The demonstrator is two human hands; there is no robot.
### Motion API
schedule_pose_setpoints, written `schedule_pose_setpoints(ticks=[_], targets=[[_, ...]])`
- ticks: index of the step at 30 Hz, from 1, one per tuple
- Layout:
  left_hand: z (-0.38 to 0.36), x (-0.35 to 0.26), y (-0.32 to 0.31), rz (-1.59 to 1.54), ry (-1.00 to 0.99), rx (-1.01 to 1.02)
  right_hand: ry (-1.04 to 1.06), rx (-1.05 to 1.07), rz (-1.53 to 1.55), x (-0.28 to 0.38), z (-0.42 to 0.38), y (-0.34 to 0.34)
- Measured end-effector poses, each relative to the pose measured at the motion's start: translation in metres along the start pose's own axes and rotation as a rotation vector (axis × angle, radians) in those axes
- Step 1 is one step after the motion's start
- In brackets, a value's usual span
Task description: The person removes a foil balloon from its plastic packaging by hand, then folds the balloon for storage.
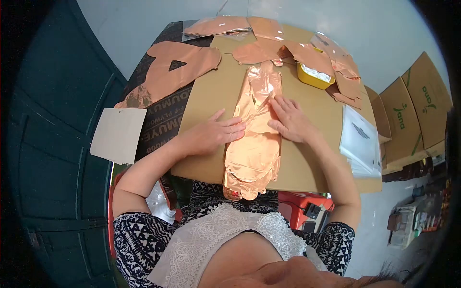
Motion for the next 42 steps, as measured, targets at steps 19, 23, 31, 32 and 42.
schedule_pose_setpoints(ticks=[19, 23, 31, 32, 42], targets=[[-0.002, 0.003, -0.003, -0.021, 0.021, 0.007, 0.215, 0.103, 0.096, 0.059, -0.082, 0.025], [-0.001, 0.008, -0.01, 0.03, 0.009, 0.009, 0.236, 0.03, -0.041, 0.111, -0.101, 0.009], [-0.002, 0.001, -0.008, 0.036, 0.01, -0.015, 0.28, -0.372, -0.095, 0.14, -0.095, -0.021], [-0.002, 0.0, -0.01, 0.035, 0.004, -0.024, 0.266, -0.357, -0.075, 0.14, -0.095, -0.021], [-0.034, -0.013, -0.004, -0.167, 0.033, -0.25, 0.202, -0.312, -0.01, 0.135, -0.103, -0.027]])
Point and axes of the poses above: each hand's wrist, its own z-axis towards the middle knuckle, its own y-axis out of the back of the hand, x = y × z, the point moved 4 cm from there along z, towards the middle knuckle, and after that the axes turned 2 degrees about -z, right-handed, at the moved point
